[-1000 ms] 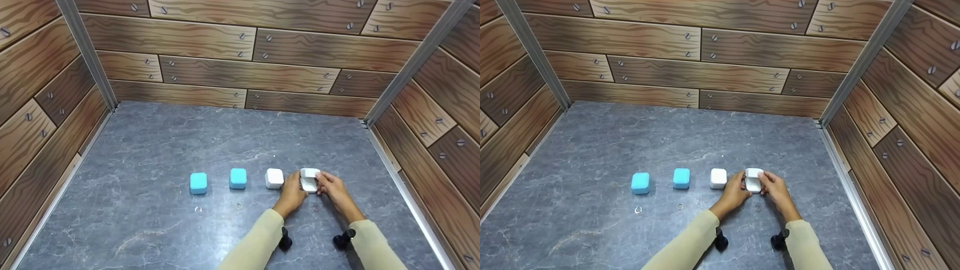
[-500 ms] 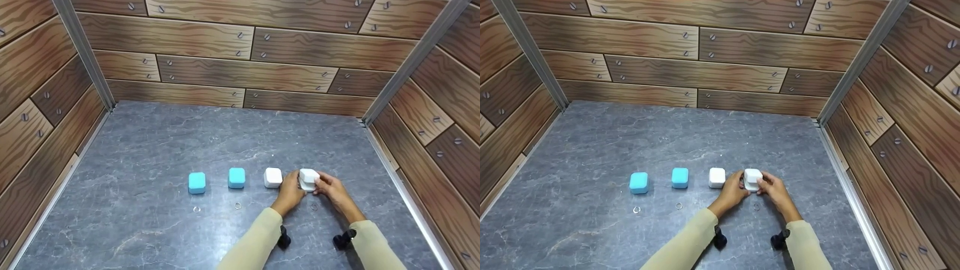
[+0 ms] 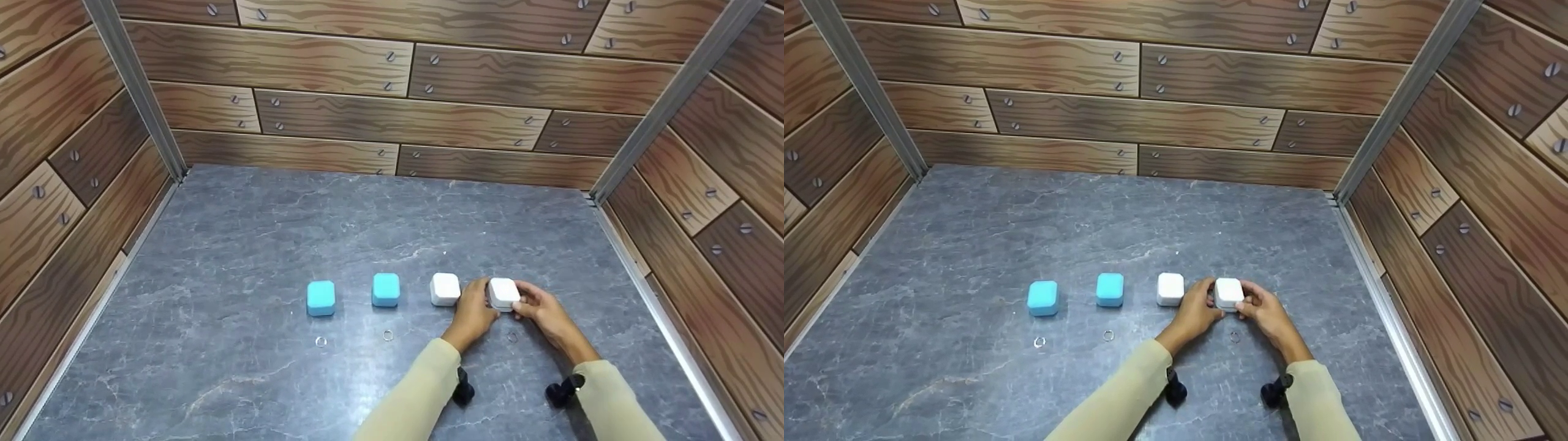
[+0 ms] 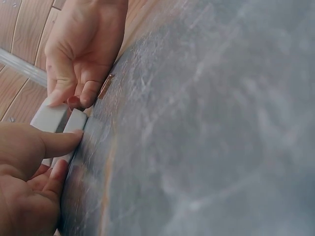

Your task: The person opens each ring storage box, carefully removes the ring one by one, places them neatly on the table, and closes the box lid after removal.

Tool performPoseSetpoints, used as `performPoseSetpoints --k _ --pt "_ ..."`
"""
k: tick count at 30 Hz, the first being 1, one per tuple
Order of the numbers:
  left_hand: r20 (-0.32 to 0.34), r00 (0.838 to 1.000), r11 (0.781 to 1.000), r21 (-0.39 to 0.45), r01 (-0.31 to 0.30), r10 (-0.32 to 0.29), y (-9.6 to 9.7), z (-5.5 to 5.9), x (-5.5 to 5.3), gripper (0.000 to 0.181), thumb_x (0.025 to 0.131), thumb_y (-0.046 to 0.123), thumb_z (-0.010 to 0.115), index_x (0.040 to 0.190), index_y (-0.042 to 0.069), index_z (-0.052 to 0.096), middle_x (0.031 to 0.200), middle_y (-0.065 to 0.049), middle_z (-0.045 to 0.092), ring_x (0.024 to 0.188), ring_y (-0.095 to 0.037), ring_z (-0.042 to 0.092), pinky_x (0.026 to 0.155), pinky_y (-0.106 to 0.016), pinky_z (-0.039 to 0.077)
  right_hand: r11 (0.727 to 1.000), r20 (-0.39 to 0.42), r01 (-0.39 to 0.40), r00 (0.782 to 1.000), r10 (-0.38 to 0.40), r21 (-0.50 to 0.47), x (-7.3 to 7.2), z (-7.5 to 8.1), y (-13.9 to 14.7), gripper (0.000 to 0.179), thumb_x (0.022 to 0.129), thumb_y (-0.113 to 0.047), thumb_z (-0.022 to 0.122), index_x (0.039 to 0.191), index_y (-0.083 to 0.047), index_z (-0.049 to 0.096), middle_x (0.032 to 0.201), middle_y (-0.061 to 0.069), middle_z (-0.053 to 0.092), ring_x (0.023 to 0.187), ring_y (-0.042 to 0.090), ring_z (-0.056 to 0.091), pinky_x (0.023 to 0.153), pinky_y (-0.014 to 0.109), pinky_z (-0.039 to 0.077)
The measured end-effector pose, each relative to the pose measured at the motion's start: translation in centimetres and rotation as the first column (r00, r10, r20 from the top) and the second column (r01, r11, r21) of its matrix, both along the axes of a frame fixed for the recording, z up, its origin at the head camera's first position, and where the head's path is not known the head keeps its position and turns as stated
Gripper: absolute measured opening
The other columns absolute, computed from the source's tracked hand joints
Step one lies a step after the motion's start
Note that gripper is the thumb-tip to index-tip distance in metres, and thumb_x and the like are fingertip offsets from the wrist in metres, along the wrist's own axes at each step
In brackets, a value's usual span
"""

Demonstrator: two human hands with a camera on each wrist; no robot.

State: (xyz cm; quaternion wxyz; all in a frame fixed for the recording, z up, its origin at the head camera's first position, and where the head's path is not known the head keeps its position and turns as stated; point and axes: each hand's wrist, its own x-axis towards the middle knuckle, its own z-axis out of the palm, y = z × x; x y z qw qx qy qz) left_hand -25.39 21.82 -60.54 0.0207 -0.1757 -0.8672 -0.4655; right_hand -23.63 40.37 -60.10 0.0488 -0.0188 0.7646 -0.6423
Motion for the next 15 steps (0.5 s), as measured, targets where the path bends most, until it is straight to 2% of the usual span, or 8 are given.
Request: performPoseSetpoints --k 3,8,15 --pt "0.024 1.000 1.000 -0.001 0.004 -0.004 0.11 0.03 0.00 0.064 0.076 0.005 0.084 0.135 0.004 0.057 0.124 -0.009 0.065 0.108 -0.016 0.059 0.095 -0.023 0.049 1.000 0.018 -0.001 1.000 0.000 0.006 0.10 -0.01 0.16 0.063 0.091 0.010 0.062 0.146 0.019 0.032 0.099 0.000 0.062 0.082 0.006 0.059 0.068 0.020 0.053" --pt "0.000 1.000 1.000 0.002 0.002 -0.002 0.25 0.02 -0.04 0.063 0.075 0.003 0.083 0.133 0.004 0.058 0.123 -0.010 0.066 0.110 -0.018 0.060 0.096 -0.024 0.049 1.000 0.030 -0.004 1.000 0.004 0.003 0.26 0.20 0.37 0.067 0.090 0.009 0.063 0.146 0.020 0.029 0.096 -0.003 0.064 0.082 0.005 0.060 0.067 0.019 0.053" --pt "-0.024 1.000 1.000 0.005 -0.004 0.004 0.24 -0.10 0.10 0.061 0.075 0.002 0.082 0.131 0.002 0.058 0.122 -0.011 0.066 0.111 -0.023 0.061 0.097 -0.028 0.049 0.998 0.052 0.000 0.999 0.004 -0.061 0.35 0.41 0.28 0.069 0.088 0.009 0.064 0.147 0.018 0.029 0.093 -0.001 0.065 0.081 0.007 0.061 0.068 0.019 0.052"
